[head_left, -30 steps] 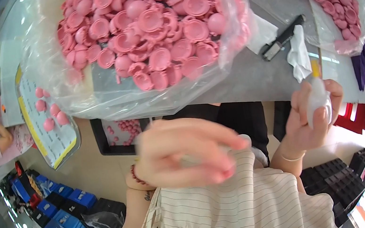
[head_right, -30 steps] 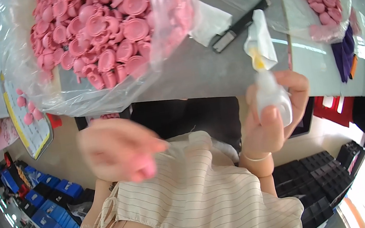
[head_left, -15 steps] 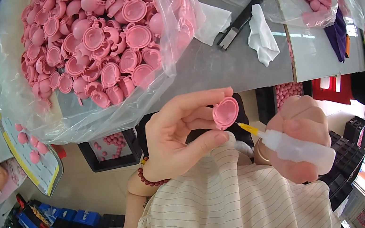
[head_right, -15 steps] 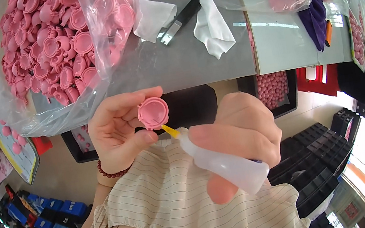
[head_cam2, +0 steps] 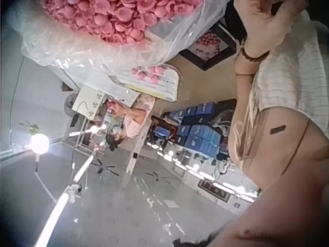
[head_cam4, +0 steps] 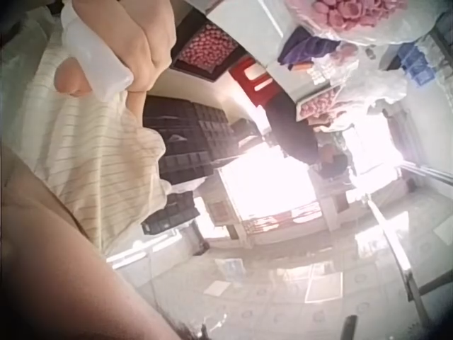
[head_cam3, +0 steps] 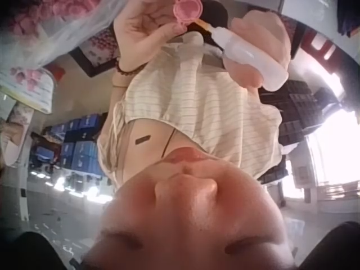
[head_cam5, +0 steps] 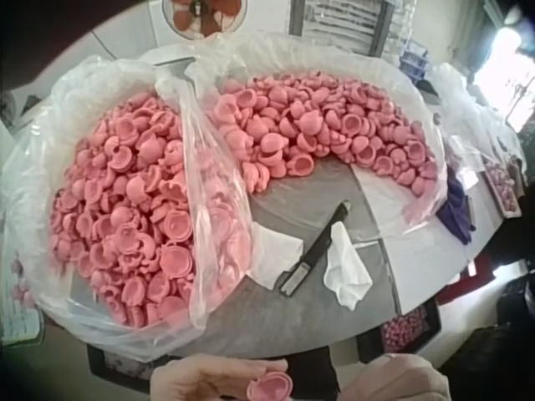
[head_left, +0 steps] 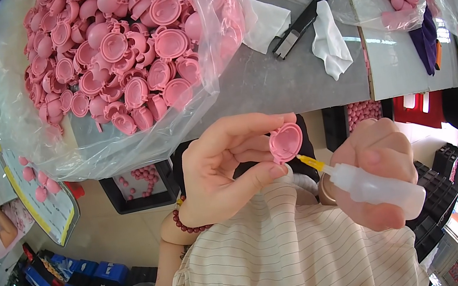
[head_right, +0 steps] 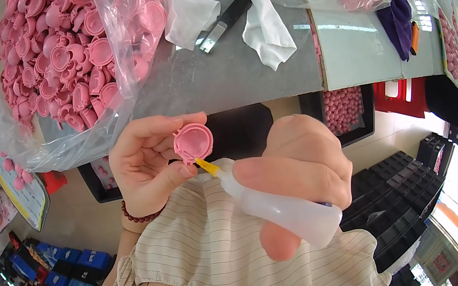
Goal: Assembling small pink plastic parts by applying glue from a bottle and pressing them together.
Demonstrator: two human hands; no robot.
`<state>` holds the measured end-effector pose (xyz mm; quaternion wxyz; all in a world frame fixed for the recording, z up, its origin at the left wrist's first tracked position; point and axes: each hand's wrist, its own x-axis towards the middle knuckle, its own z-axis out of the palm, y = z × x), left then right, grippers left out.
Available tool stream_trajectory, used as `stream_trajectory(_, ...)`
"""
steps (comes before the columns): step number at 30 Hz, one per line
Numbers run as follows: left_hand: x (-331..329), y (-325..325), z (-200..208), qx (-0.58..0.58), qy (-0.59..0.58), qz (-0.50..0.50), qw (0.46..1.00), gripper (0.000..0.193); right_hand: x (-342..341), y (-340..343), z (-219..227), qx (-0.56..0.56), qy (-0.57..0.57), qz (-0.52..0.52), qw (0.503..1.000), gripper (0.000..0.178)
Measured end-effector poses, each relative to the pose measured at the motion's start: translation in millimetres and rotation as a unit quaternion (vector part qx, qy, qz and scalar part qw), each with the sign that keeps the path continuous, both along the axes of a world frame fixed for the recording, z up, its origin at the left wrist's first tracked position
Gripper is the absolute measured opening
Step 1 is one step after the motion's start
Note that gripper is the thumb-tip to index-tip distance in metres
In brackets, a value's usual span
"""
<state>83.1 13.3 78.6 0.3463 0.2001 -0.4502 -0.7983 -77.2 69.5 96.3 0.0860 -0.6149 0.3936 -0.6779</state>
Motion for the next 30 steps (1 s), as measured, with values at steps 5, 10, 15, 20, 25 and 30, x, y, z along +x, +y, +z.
stream_trajectory(5,0,-1,2,0.004,-0.007,-0.005,1.000,0.041,4,-5,-1,0.000,0.041,-0.039,0.998,0.062)
stream_trajectory(10,1,-3,3,-0.006,-0.024,-0.007,1.000,0.044,4,-7,-4,-0.032,0.032,-0.039,0.998,0.062)
stream_trajectory(15,1,-3,3,-0.007,-0.025,-0.015,1.000,0.041,1,-11,-5,-0.046,0.034,-0.069,0.996,0.062)
stream_trajectory(20,1,-2,1,-0.034,-0.031,0.007,0.999,0.038,-7,-17,-16,-0.123,0.080,-0.051,0.988,0.049)
stream_trajectory(25,2,-1,2,-0.103,-0.035,0.038,0.993,0.037,-6,-15,-6,-0.119,0.066,-0.078,0.988,0.048)
stream_trajectory(30,-1,-1,-2,-0.135,-0.006,0.093,0.987,0.036,-11,-10,-15,-0.115,0.086,-0.070,0.987,0.048)
